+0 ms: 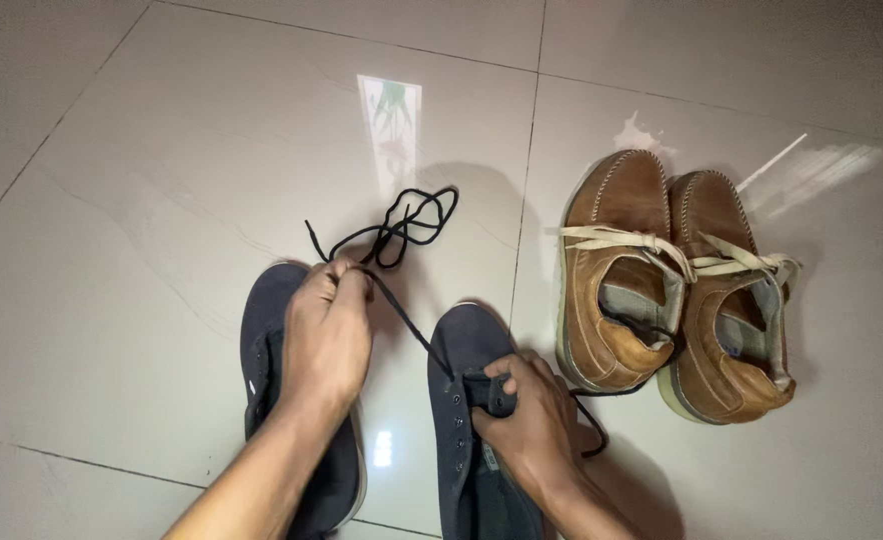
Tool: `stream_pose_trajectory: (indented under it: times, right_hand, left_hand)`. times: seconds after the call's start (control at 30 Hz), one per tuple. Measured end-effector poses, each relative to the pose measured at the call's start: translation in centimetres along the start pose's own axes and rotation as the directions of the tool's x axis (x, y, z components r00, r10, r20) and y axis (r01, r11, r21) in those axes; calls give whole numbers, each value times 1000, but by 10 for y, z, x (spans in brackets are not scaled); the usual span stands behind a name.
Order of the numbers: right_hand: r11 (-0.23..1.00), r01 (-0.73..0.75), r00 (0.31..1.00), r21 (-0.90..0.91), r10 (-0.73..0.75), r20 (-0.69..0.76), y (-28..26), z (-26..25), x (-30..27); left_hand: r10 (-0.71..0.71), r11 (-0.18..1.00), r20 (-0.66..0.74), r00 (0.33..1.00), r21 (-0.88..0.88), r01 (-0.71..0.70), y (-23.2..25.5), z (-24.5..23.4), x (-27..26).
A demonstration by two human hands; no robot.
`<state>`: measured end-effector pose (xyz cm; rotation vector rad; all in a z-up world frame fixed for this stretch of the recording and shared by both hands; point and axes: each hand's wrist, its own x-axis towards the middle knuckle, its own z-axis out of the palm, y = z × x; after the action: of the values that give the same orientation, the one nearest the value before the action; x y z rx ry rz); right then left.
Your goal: The person laces a pair of brown shoes with white laces, threading the laces through the eyelets and tying them. The person then laces a pair of dark gray shoes with black laces, threading and tying them in the same manner.
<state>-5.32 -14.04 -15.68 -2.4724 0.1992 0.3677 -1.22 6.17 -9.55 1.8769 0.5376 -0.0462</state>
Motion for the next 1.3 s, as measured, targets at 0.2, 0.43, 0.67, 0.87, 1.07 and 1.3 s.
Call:
stream_pose_trajectory:
  times: [0.2,0.43,0.67,0.87,1.07,1.3]
  right_hand:
    - [985,146,986,94,-138,-89,-7,-1,-8]
    - [949,248,966,-194,-227,122,-41,0,-18]
    - [938,252,965,-237,-225,134,-38,3,-10]
    - [947,244,965,-208,-216,148,-35,1,-10]
    - [956,209,966,-204,-170,193,-42,-6,-8]
    - [956,233,966,-177,-206,156,-36,-1,-8]
  left_hand:
    - [-61,908,237,969,-390,153,-14,23,5]
    - [-19,976,149,989,-210,51,6,34,-9]
    - [72,947,79,994,-319,-43,46,17,-3]
    - [188,948,-4,982,-259,-183,81,-9,-12]
    - [84,887,5,996,-455,-73,107,-21,-25]
    - [325,748,-38,945,-601,-282,120,-44,-16]
